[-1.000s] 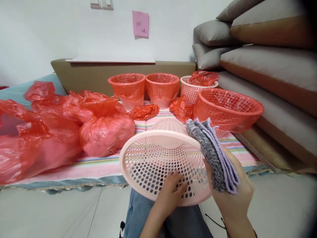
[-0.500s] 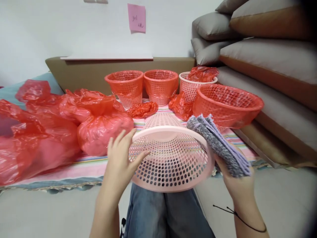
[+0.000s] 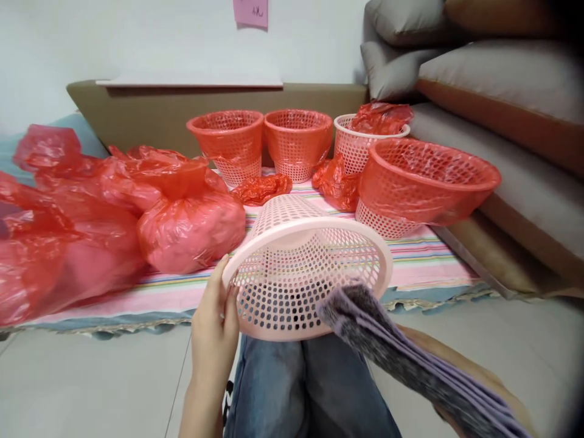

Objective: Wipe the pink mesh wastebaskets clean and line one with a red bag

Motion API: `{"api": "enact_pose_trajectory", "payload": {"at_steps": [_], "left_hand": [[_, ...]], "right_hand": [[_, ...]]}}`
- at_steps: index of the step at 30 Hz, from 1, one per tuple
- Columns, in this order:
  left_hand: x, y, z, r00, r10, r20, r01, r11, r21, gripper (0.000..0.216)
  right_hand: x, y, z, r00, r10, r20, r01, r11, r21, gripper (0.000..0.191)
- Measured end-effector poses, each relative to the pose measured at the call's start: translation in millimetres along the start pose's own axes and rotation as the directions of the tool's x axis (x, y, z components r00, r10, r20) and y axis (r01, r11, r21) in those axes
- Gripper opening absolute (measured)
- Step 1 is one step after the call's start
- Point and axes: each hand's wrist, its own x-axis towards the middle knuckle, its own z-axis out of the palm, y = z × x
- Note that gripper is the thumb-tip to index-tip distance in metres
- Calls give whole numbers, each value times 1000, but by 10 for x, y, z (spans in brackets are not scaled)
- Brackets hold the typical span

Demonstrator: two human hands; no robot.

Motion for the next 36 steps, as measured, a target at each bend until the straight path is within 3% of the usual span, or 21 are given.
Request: {"api": "enact_pose_trajectory", "payload": {"at_steps": [3,6,8,11,14,23,28,32,36], "left_hand": [[-13,9,-18,999,11,31,-10,1000,-27,50],[-24,-7,-28,1000,6,29,-5,999,-35,50],[-42,-37,-30,1000,-18,20,19,999,-48,51],[-85,-97,-24,999,-43,15,44,997,-67,51],[-134,-156,-11,999,-49,1,49,997,-60,50],[-300,-297,24,976,-206,-65,197,972,-128,52],[-389,-500,159,971,-223,-91,190,941,-279,53],[-442,-568,245,961,-218,-171,183,962,-201,55],[-452,-542,250,962,-207,-180,182,973,-143,53]], "right_hand": [[294,3,293,979,-160,129,152,986,70,48],[589,115,712,961,-257,99,254,966,44,64],[705,261,1043,959,-236,155,244,969,-38,73],[684,483,1495,914,-108,392,203,956,-212,79],[531,587,1733,861,-42,508,218,931,-294,75],[492,538,1681,831,-17,556,219,929,-299,72],[491,465,1699,832,11,555,213,917,-337,64],[498,408,1695,826,36,562,206,910,-360,61],[494,404,1685,828,22,560,222,904,-365,58]]}}
